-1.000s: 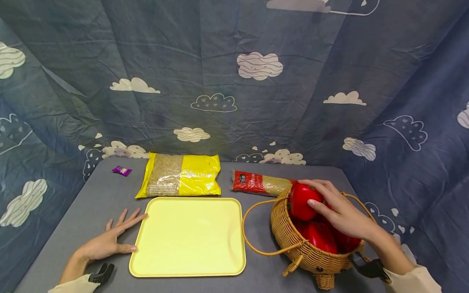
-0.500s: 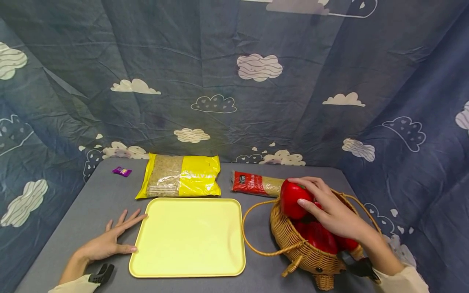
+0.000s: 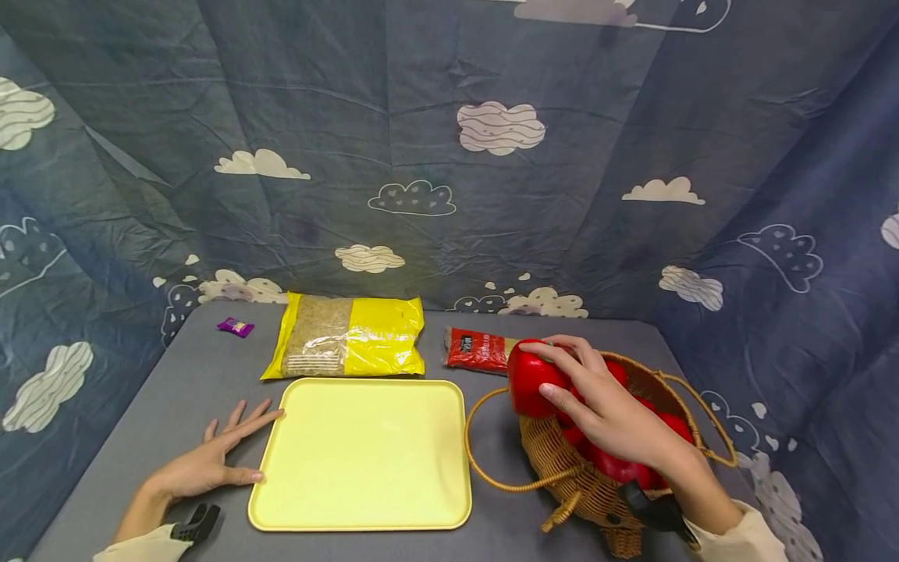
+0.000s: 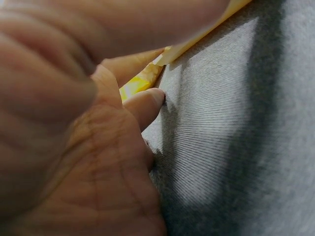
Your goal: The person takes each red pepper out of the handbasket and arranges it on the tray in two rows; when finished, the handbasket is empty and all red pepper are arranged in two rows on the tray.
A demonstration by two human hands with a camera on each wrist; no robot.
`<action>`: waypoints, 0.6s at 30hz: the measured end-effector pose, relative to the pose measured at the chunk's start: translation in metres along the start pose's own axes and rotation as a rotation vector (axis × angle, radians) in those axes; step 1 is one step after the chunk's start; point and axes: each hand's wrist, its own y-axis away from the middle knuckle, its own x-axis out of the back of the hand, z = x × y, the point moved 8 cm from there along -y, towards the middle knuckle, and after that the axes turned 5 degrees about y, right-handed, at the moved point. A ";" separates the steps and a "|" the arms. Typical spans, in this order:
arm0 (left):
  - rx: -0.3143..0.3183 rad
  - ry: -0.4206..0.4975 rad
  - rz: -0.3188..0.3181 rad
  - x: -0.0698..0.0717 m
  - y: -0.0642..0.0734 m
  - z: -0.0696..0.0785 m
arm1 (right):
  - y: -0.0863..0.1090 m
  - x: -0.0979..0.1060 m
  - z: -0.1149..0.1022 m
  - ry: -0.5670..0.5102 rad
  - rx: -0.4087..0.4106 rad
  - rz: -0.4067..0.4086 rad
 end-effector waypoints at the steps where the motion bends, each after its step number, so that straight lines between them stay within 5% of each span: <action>1: 0.001 0.001 -0.001 0.000 0.000 0.000 | -0.001 -0.001 -0.004 0.008 0.011 0.003; 18: 0.003 0.010 -0.018 -0.002 -0.001 -0.001 | -0.021 -0.033 -0.041 -0.026 0.022 -0.010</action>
